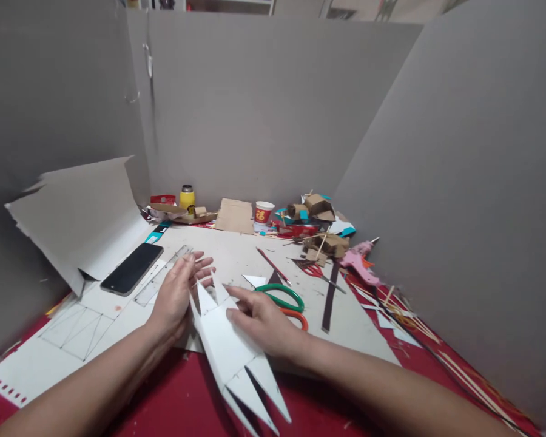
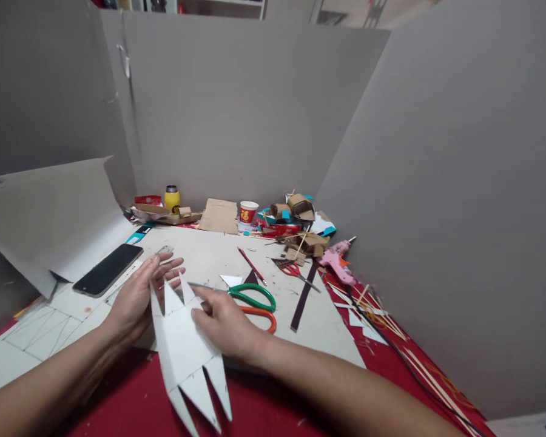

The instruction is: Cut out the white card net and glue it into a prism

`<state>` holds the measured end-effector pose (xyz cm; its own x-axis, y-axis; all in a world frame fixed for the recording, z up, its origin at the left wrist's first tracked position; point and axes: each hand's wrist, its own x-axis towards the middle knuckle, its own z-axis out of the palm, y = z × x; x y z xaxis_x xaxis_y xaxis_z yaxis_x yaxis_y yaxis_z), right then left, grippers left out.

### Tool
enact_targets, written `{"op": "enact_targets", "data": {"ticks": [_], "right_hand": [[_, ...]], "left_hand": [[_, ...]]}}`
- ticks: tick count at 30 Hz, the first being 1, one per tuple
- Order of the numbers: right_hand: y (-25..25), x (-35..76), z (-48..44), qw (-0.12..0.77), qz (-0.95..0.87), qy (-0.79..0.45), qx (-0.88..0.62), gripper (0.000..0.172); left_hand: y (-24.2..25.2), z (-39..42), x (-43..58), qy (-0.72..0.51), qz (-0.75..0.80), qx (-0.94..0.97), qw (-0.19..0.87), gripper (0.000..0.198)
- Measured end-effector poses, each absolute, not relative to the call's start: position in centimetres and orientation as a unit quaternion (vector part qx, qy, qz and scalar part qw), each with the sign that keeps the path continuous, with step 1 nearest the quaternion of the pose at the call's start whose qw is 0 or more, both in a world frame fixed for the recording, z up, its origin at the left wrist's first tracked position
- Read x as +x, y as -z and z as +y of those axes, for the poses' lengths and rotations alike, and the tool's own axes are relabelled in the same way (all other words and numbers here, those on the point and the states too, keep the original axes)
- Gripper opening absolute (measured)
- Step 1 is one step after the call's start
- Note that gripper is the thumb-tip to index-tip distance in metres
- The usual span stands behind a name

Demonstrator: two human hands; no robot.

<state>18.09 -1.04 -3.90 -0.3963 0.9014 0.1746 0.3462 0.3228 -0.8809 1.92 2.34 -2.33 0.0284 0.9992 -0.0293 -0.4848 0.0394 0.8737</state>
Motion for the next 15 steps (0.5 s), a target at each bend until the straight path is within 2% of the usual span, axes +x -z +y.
{"op": "enact_targets", "data": {"ticks": [3,5,9,15], "right_hand": [[4.0,19.0,-0.2,0.387,-0.762,-0.271,-0.443,0.045],[4.1,19.5,0.3,0.404,-0.761,-0.217,-0.459,0.047],[4.5,19.7,0.6,0.407,-0.765,-0.204,-0.457,0.046],[4.5,19.3,0.3,0.365,-0.788,-0.201,-0.454,0.028]], "left_hand": [[2.5,2.7,1.5,-0.582,0.402,0.373,0.6,0.032],[2.6,2.7,1.5,-0.545,0.407,0.39,0.621,0.036],[3.1,2.2,2.0,-0.466,0.394,0.463,0.642,0.035],[4.1,1.9,2.2,-0.459,0.405,0.53,0.586,0.026]]}}
